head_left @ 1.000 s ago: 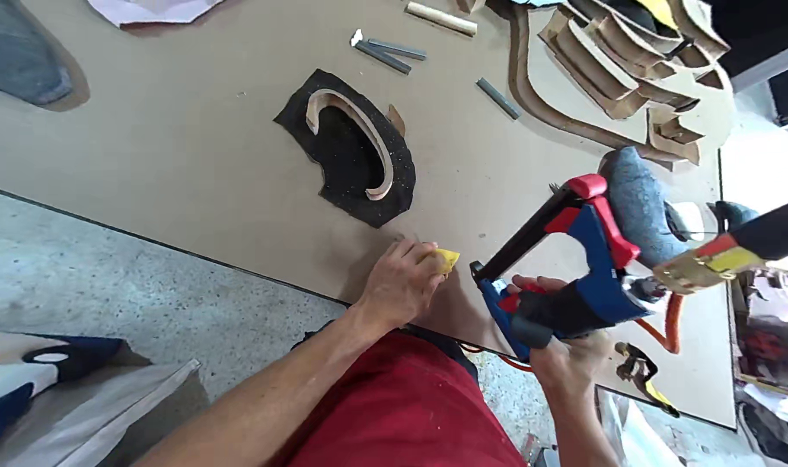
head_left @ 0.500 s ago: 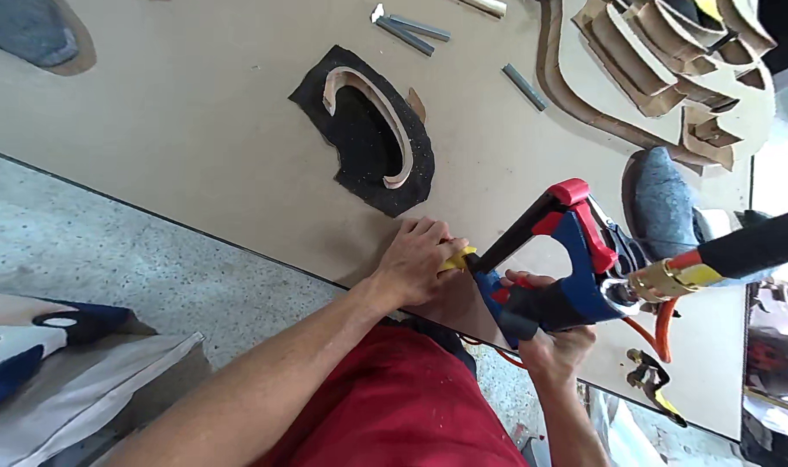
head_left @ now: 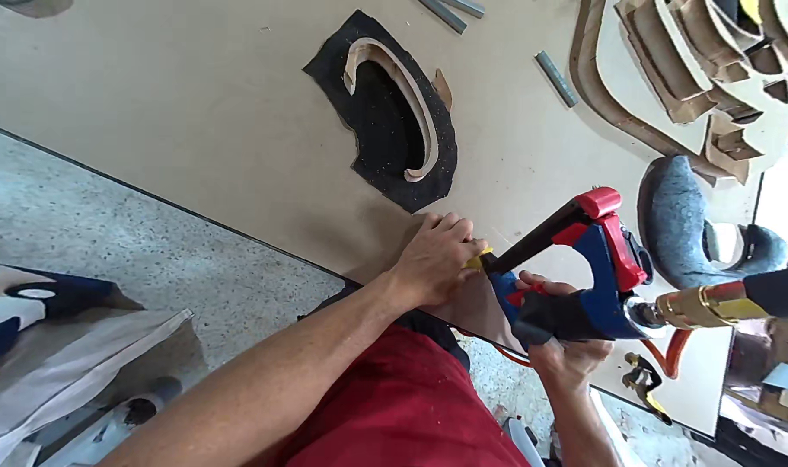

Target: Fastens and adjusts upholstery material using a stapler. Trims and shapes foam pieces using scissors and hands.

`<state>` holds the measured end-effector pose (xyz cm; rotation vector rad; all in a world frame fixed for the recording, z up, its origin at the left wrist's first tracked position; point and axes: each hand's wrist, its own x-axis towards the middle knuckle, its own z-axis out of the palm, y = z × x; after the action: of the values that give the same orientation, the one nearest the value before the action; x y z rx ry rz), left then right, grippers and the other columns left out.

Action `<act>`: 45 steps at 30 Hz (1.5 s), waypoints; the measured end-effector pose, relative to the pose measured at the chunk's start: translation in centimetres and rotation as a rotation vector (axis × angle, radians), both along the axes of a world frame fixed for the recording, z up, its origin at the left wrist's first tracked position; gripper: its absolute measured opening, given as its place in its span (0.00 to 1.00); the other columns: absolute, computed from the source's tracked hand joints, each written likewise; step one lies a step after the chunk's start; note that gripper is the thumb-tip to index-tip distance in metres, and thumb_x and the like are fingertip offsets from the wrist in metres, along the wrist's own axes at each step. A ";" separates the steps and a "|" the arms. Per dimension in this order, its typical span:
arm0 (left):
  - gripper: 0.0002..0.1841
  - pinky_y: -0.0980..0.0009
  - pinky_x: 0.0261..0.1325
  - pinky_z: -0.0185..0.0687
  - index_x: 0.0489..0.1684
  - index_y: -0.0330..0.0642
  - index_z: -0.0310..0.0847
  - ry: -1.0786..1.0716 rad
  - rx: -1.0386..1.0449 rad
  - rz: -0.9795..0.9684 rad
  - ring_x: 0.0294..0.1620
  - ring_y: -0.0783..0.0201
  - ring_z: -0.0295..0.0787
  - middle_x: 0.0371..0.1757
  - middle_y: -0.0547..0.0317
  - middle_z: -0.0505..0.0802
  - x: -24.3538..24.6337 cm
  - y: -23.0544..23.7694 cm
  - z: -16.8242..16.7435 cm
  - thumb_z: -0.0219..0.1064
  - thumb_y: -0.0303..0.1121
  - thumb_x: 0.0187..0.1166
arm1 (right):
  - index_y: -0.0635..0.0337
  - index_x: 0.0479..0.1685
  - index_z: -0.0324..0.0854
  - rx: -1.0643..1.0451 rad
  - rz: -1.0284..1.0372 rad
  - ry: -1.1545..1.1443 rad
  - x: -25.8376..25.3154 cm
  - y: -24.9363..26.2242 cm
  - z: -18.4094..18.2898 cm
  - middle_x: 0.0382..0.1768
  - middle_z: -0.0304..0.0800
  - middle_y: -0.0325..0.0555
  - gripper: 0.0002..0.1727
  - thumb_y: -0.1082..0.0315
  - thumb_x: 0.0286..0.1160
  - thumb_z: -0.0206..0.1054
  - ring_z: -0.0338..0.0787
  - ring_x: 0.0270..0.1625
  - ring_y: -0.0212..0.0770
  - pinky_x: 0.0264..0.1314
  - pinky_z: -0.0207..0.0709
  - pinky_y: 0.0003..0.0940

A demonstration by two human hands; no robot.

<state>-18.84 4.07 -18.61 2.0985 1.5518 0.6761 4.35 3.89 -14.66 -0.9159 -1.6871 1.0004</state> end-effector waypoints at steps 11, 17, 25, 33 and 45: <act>0.26 0.51 0.68 0.78 0.70 0.57 0.87 0.157 0.031 -0.028 0.62 0.53 0.84 0.56 0.56 0.89 -0.1 0.0 1.0 0.73 0.54 0.73 | 0.61 0.54 0.85 0.096 -0.220 -0.245 0.5 -0.3 1.2 0.51 0.97 0.44 0.22 0.60 0.63 0.79 0.97 0.52 0.43 0.56 0.94 0.46; 0.28 0.54 0.68 0.84 0.76 0.49 0.81 -0.028 -0.275 0.009 0.63 0.56 0.86 0.62 0.54 0.89 0.2 -0.2 3.4 0.73 0.46 0.75 | 0.67 0.59 0.81 -0.032 -0.383 0.082 5.2 1.4 1.1 0.54 0.95 0.50 0.20 0.67 0.69 0.72 0.96 0.53 0.49 0.57 0.92 0.48; 0.24 0.67 0.40 0.89 0.73 0.36 0.79 -1.296 -0.655 0.227 0.44 0.58 0.93 0.60 0.42 0.92 2.9 -4.2 8.0 0.44 0.35 0.87 | 0.68 0.61 0.81 -0.404 -0.646 0.166 9.4 1.4 -2.2 0.50 0.95 0.49 0.20 0.60 0.83 0.61 0.95 0.53 0.42 0.57 0.90 0.43; 0.22 0.75 0.31 0.82 0.71 0.36 0.76 -1.314 -0.517 0.160 0.39 0.65 0.91 0.58 0.43 0.93 6.3 -4.9 11.6 0.51 0.38 0.85 | 0.65 0.41 0.85 -0.748 -0.612 -0.091 12.0 0.3 -2.1 0.24 0.90 0.48 0.28 0.45 0.87 0.59 0.91 0.24 0.46 0.28 0.89 0.48; 0.07 0.67 0.64 0.78 0.44 0.53 0.70 -0.009 0.907 0.066 0.66 0.61 0.85 0.65 0.66 0.92 6.1 -4.9 14.7 0.62 0.28 0.80 | 0.59 0.32 0.90 -0.980 -0.409 -0.547 15.4 0.0 -1.4 0.19 0.92 0.47 0.40 0.29 0.82 0.50 0.90 0.18 0.48 0.24 0.87 0.50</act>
<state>-12.75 -0.79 -3.91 2.6250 1.4529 1.6440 19.74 3.93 -16.07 -2.2336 -1.2576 1.3706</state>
